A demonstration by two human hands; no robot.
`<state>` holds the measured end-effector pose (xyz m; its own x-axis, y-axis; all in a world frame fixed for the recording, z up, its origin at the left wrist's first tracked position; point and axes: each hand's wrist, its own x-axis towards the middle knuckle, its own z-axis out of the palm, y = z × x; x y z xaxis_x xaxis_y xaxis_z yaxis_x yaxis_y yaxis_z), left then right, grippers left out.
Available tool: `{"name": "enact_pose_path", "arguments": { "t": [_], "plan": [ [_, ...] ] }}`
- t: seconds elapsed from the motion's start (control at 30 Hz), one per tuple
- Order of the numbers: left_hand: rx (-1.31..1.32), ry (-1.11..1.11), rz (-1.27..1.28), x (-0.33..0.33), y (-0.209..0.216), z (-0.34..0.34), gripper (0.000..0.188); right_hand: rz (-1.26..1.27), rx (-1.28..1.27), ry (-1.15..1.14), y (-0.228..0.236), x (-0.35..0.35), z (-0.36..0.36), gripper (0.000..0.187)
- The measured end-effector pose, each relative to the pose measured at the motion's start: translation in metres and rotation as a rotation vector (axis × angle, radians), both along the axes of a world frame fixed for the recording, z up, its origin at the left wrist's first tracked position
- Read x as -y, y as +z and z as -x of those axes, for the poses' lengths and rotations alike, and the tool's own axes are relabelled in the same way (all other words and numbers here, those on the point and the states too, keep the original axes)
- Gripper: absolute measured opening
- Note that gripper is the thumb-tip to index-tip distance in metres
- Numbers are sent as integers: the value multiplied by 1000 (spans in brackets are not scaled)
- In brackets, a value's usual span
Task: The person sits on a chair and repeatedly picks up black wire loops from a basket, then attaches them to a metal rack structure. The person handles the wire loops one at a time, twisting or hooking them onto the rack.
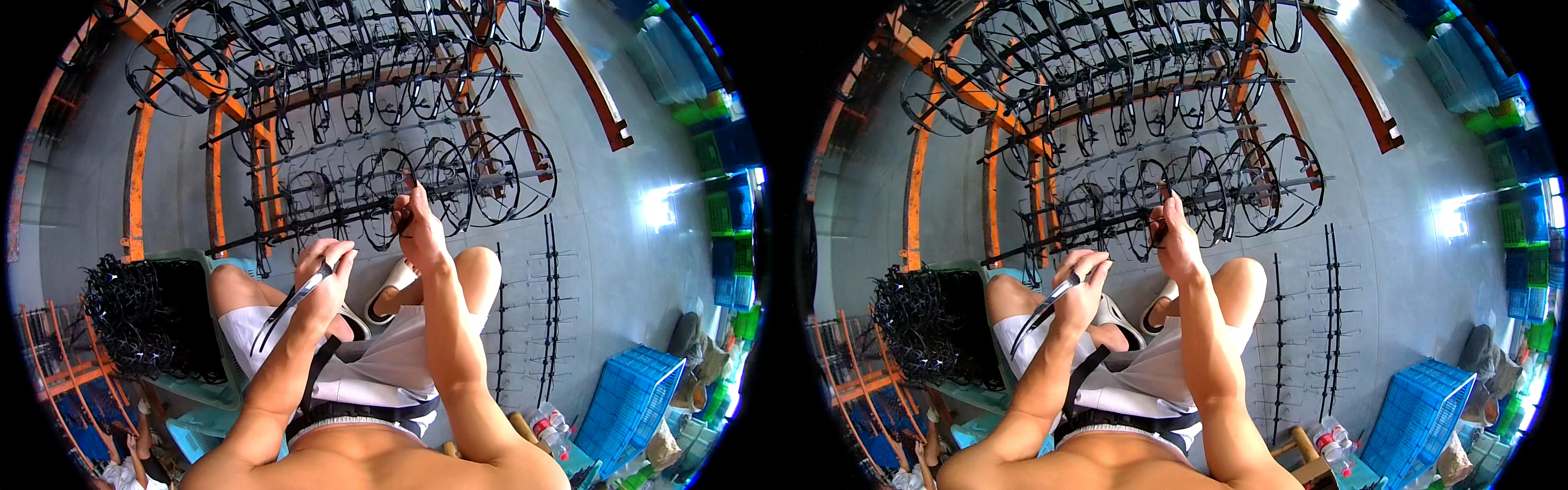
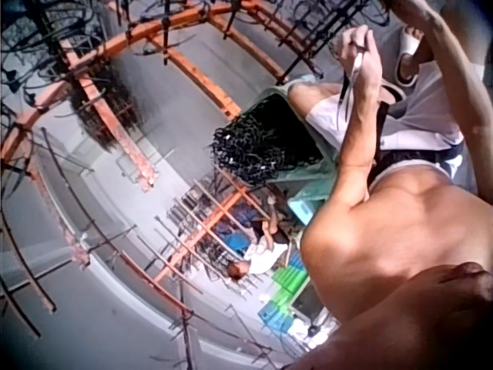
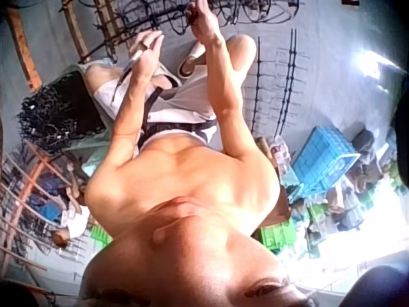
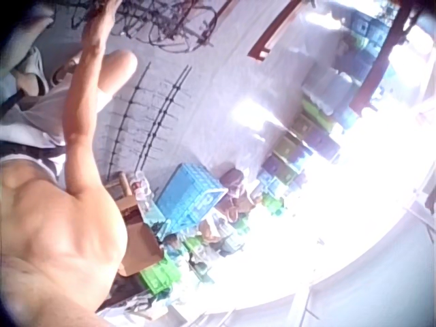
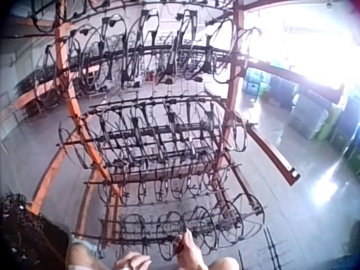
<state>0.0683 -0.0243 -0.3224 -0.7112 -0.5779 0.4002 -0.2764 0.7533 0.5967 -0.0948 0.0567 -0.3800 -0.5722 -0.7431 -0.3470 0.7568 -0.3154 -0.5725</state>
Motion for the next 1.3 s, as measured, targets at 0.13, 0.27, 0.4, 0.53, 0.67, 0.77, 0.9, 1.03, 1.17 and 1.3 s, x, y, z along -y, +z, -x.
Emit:
{"name": "enact_pose_path", "arguments": {
  "t": [0.13,0.27,0.4,0.53,0.67,0.77,0.9,1.03,1.17,1.3],
  "plan": [
    [10,10,-37,0,-3,-3,16,22,4,6,0,2,3,35],
    [-12,7,-20,1,-2,-2,16,57,-40,14,4,-1,3,36],
    [-36,-16,-41,4,-4,-1,16,100,-80,-16,-1,-7,-2,37],
    [-84,71,-125,7,-8,2,15,106,-137,-66,-4,-20,-19,40],
    [-97,94,-173,7,4,13,13,128,-234,-163,-17,-33,-37,36],
    [-66,86,-162,6,-4,9,12,60,-254,-224,-9,-33,-45,30],
    [-70,87,-242,-2,-5,6,11,-134,-412,-216,-5,-29,-50,29],
    [30,27,-202,3,7,3,16,-153,-518,-147,12,-32,-39,38],
    [-201,-78,-749,1,37,-18,27,-567,-1288,-326,56,-37,-73,45],
    [-305,-419,-871,-2,58,-32,54,-8,-859,244,76,-34,-104,27]
  ]
}}
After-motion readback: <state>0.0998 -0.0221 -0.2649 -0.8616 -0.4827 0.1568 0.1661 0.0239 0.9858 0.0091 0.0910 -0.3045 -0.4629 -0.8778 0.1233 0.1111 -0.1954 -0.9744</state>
